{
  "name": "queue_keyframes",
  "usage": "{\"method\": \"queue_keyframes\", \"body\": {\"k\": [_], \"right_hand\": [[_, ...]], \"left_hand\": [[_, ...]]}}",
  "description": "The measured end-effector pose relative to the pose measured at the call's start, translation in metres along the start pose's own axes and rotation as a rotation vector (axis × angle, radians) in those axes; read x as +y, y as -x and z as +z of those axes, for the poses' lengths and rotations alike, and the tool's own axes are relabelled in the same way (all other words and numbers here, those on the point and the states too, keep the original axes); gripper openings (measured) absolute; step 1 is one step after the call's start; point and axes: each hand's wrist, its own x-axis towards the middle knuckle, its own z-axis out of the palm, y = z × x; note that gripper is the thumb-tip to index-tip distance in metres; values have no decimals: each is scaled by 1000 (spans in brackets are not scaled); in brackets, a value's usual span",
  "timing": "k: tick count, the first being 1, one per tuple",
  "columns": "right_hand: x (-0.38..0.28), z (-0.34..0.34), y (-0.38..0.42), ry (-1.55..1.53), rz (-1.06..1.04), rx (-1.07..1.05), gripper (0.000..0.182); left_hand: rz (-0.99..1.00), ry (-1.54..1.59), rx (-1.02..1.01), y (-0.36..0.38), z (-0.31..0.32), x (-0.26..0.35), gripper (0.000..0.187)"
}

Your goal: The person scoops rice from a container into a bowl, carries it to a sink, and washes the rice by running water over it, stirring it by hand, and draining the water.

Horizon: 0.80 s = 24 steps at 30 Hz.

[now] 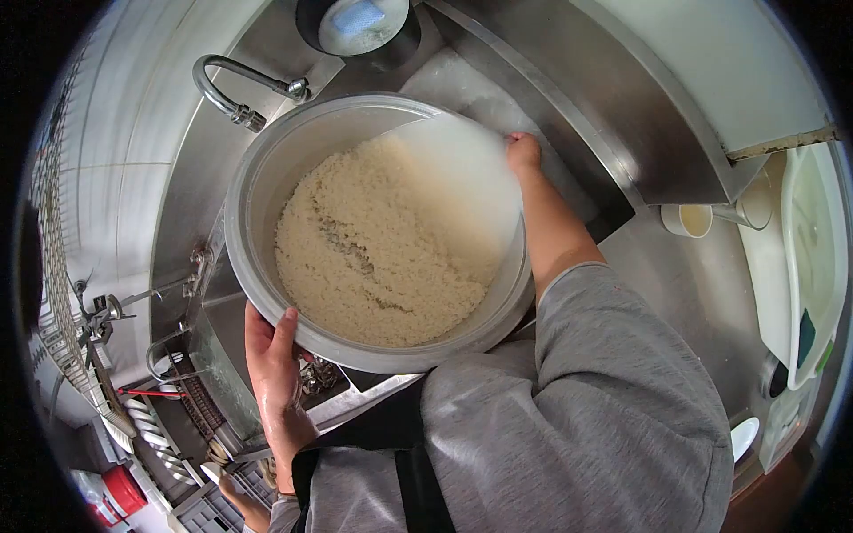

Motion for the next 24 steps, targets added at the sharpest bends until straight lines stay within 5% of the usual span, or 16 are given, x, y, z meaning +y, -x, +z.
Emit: {"method": "queue_keyframes", "body": {"k": [16,24], "right_hand": [[-9,-2,0,134,-100,17,16],[-23,-2,4,133,-169,-144,20]], "left_hand": [[7,120,-6,4,10,1,37],[-18,161,52,16,13,1,36]]}}
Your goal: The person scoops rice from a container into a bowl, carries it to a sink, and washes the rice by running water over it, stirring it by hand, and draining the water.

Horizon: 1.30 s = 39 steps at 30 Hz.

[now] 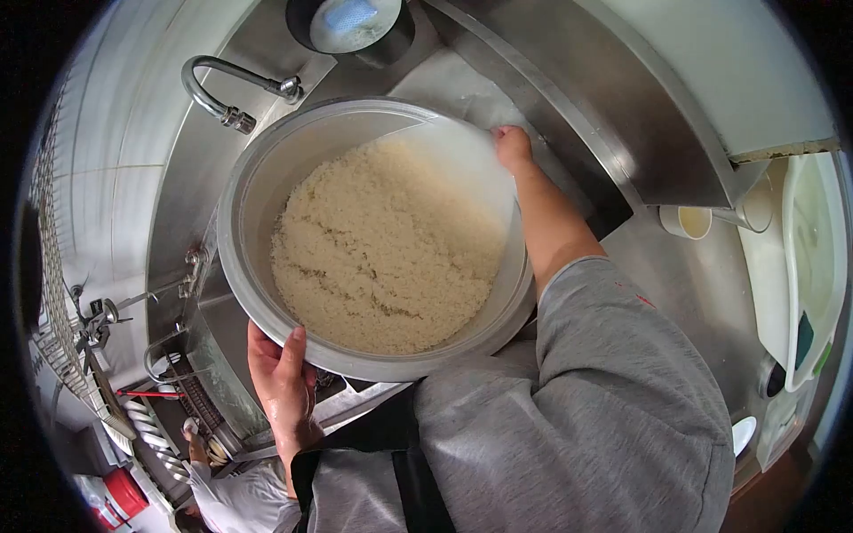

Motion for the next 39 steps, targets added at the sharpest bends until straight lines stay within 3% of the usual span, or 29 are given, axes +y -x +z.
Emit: {"method": "queue_keyframes", "body": {"k": [10,16,18,21,24,27,31,37,39], "right_hand": [[4,13,4,28,-67,-11,26],[-4,5,12,-23,-3,-5,23],[6,10,6,-632,315,-54,23],[14,10,8,-888,367,-38,21],[18,11,6,-851,400,-120,20],[21,12,6,-731,439,-33,20],[29,17,2,-787,426,-71,19],[37,22,-1,-672,326,-80,17],[34,22,-1,-507,270,-69,16]], "left_hand": [[-5,-36,-27,-1,6,11,36],[-5,13,-68,-4,7,12,40],[-3,35,-73,-5,8,14,40],[2,47,-103,-6,8,14,41],[12,45,-89,-6,11,16,41],[18,41,-97,-7,11,16,41],[18,37,-113,-8,11,16,41],[21,20,-132,-10,10,17,40],[23,17,-137,-10,11,18,39]]}}
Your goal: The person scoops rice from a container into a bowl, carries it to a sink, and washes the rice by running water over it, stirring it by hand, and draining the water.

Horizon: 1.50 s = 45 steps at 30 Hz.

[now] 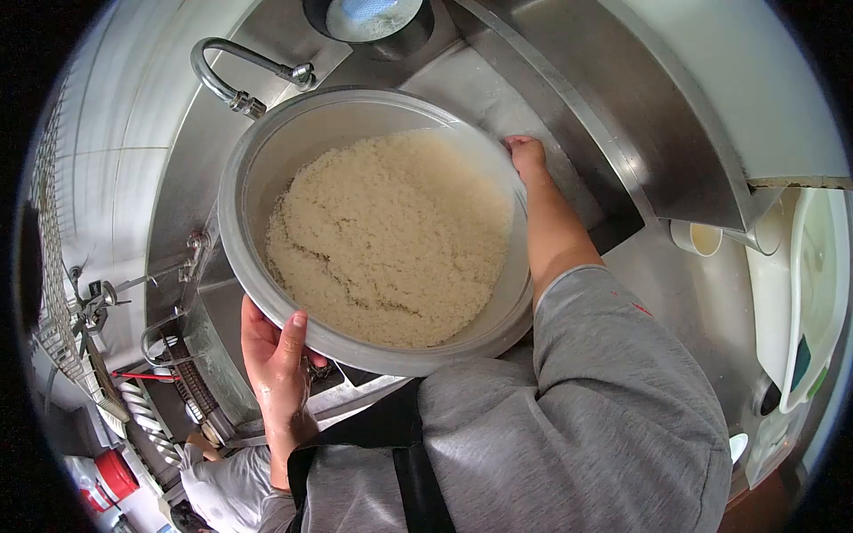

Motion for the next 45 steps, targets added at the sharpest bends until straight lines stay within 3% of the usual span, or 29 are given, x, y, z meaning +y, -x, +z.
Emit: {"method": "queue_keyframes", "body": {"k": [6,28,31,34,36,39,41,43,45], "right_hand": [[-13,1,11,231,-106,44,14],[-15,0,12,270,-77,64,11],[-14,0,9,256,-34,27,14],[-12,1,5,330,-139,-70,27],[-27,0,11,242,83,-176,42],[-53,-2,28,58,237,-195,55],[-89,-2,53,25,245,-216,53],[-108,3,61,-8,249,-245,52],[-114,3,58,61,46,-401,45]], "left_hand": [[-1,-2,-6,-1,3,2,41],[10,25,-15,-5,6,3,43],[7,24,-13,-4,5,3,43],[6,35,19,-3,2,-2,42],[16,48,54,-2,-6,-11,41],[-7,27,157,-2,-36,-32,44],[-80,-54,202,-3,-57,-46,42],[-22,-98,217,-11,-82,-78,36],[33,-139,234,-13,-95,-97,30]]}}
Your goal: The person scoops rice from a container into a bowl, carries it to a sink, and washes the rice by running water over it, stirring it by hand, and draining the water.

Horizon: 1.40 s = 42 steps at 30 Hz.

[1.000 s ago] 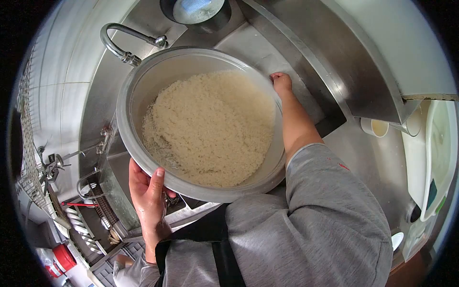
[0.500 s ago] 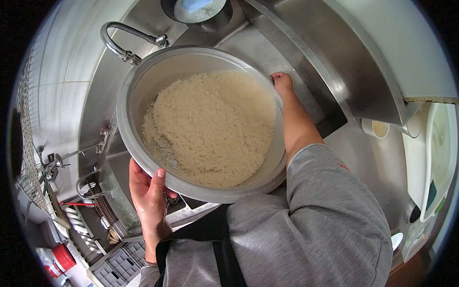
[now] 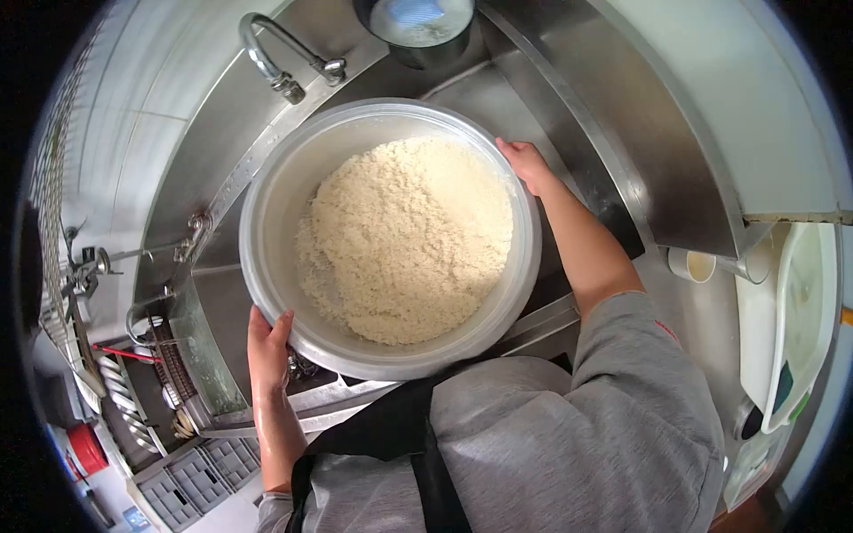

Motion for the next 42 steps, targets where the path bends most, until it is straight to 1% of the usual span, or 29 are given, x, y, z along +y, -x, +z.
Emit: {"method": "queue_keyframes", "body": {"k": [2,3,4,7,10,12,13,14,16,17,18,20,21,23,24,26,27,29,30,32,33,34,35,36,37,38,39,41,42], "right_hand": [[-9,-1,-5,24,-76,20,41],[-17,1,-6,33,-140,50,39],[-23,0,-8,45,-152,45,39],[-42,-17,-14,203,-211,183,38],[-44,-27,-32,463,-334,225,35],[-60,-16,-23,747,-545,298,34],[-86,-6,-1,949,-510,277,26],[-94,2,4,960,-515,282,26],[-105,21,1,1085,-914,334,16],[-111,43,-5,1152,-949,250,13],[-119,74,-7,1079,-962,158,19],[-145,141,-3,981,-1088,30,38],[-157,169,-5,954,-1204,-4,50],[-170,211,-25,1024,-1399,179,63],[-163,216,-40,1016,-1394,181,63],[-137,223,-68,1368,-1047,115,65],[-125,225,-79,1363,-1039,116,65],[-104,225,-94,1507,-757,218,56],[-114,229,-81,1513,-754,211,56],[-131,240,-50,1243,-670,110,44],[-129,244,-39,1075,-794,119,31],[-126,251,-35,1079,-790,119,31],[-122,257,-34,567,-502,-114,25],[-119,258,-33,49,-201,-321,25],[-122,252,-28,48,-198,-314,25],[-132,246,-20,-249,86,-532,28],[-142,240,-12,-550,371,-740,33],[-157,229,-13,-606,324,-826,35],[-163,223,-11,-658,276,-916,37]], "left_hand": [[-219,-24,-80,-6,-9,-8,27],[-216,19,-69,-8,-5,-13,24],[-174,-86,-89,-15,-12,-50,23],[-294,-189,-127,-23,5,-86,26],[-320,-181,-122,-39,19,-125,30],[-365,-244,-147,-50,21,-164,34],[-395,-199,-127,-51,26,-177,38],[-392,-187,-130,-50,28,-179,38],[-402,-177,-103,-49,27,-176,44],[-464,-178,-126,-48,26,-157,54],[-474,-169,-116,-48,22,-157,54],[76,-596,0,-48,11,-156,63],[23,-560,22,-48,9,-135,65],[-12,-513,56,-47,4,-97,65],[-13,-522,54,-46,0,-98,65],[169,-658,108,-45,-7,-102,61],[250,-689,124,-44,-10,-106,55],[262,-701,121,-43,-17,-116,53],[277,-706,122,-43,-17,-118,50],[275,-664,150,-46,-12,-117,43],[315,-664,156,-50,-7,-113,40],[359,-664,163,-58,-2,-107,37],[432,-619,152,-69,5,-101,33],[368,-537,134,-81,16,-98,30],[236,-362,69,-93,28,-87,29],[148,-161,6,-113,41,-93,26],[-67,42,-120,-130,53,-82,26],[-359,561,-166,-165,83,-59,29],[-390,684,-219,-185,95,-54,28]]}}
